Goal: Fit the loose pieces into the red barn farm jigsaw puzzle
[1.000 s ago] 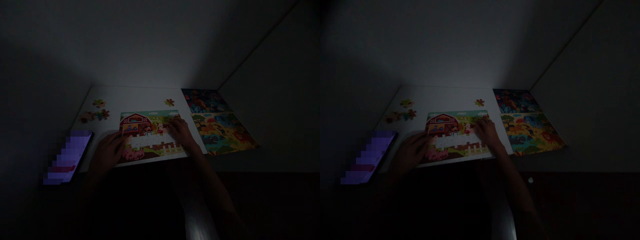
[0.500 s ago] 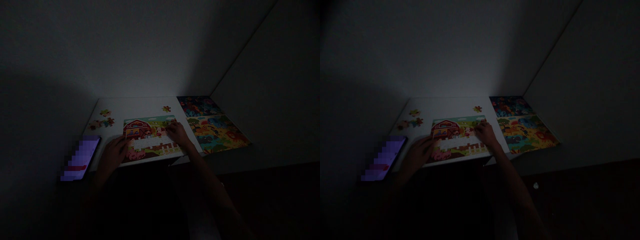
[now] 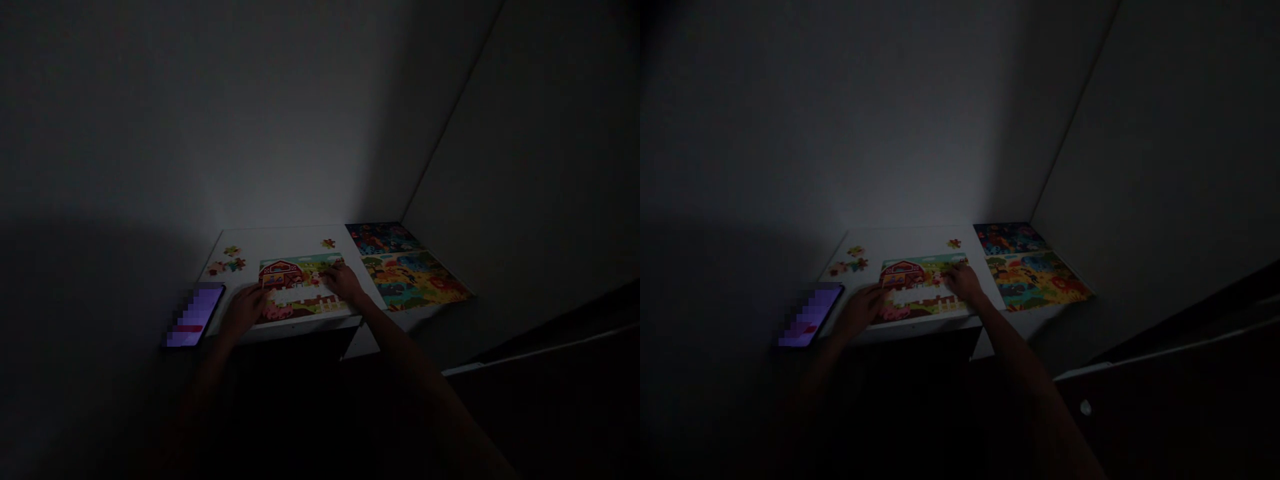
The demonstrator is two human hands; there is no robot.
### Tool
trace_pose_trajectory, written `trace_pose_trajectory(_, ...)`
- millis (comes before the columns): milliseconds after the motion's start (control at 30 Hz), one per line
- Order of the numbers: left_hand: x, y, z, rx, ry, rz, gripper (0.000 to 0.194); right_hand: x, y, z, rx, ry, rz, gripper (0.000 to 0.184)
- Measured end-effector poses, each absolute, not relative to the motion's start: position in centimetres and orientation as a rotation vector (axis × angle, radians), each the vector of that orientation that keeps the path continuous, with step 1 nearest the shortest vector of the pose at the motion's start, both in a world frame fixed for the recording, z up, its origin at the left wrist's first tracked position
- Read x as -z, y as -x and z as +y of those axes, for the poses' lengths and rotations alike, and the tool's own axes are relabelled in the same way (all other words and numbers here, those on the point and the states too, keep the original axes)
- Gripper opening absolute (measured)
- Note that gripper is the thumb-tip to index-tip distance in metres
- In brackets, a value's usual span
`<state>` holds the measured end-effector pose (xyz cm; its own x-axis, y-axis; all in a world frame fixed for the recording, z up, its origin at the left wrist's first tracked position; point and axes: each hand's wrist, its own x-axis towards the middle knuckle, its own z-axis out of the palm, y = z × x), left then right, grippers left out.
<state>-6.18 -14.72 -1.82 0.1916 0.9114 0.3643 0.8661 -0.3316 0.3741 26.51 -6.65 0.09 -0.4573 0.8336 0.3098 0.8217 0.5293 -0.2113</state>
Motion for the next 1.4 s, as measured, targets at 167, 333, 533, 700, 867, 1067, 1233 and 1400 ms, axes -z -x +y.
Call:
trace_pose_trajectory(167,1.7,6.0,-14.8,-0.832,-2.365,1.776,0.038,-0.6,-26.2,-7.3,0.013,1.404,-2.432,0.033)
trace_pose_trajectory(333,1.4,5.8,-15.0,-0.836,-2.362,1.784,0.037,-0.8,-26.3,-7.1,0.008,1.415,-2.446,0.033)
trace_pose_trajectory(533,1.7,5.8,-15.2,-0.852,-2.354,1.761,0.039,-1.2,-26.6,-6.2,-0.094,1.435,-2.515,0.032)
trace_pose_trajectory(700,2.3,6.1,-15.1,-0.854,-2.367,1.742,0.039,0.8,-27.4,-5.4,-0.146,1.311,-2.416,0.03)
trace_pose_trajectory(867,2.8,6.2,-15.0,-0.82,-2.396,1.752,0.038,1.9,-28.0,-4.8,-0.259,1.288,-2.343,0.026)
trace_pose_trajectory(1067,2.4,6.0,-15.4,-0.803,-2.372,1.77,0.039,0.0,-28.4,-3.6,-0.563,1.318,-2.353,0.023)
trace_pose_trajectory(1233,2.4,6.2,-15.4,-0.781,-2.365,1.77,0.041,-2.1,-29.0,0.7,-0.845,1.452,-2.214,0.028)
trace_pose_trajectory(1400,3.1,6.7,-15.2,-0.793,-2.376,1.799,0.041,-2.0,-28.8,6.8,-0.463,1.573,-1.813,0.024)
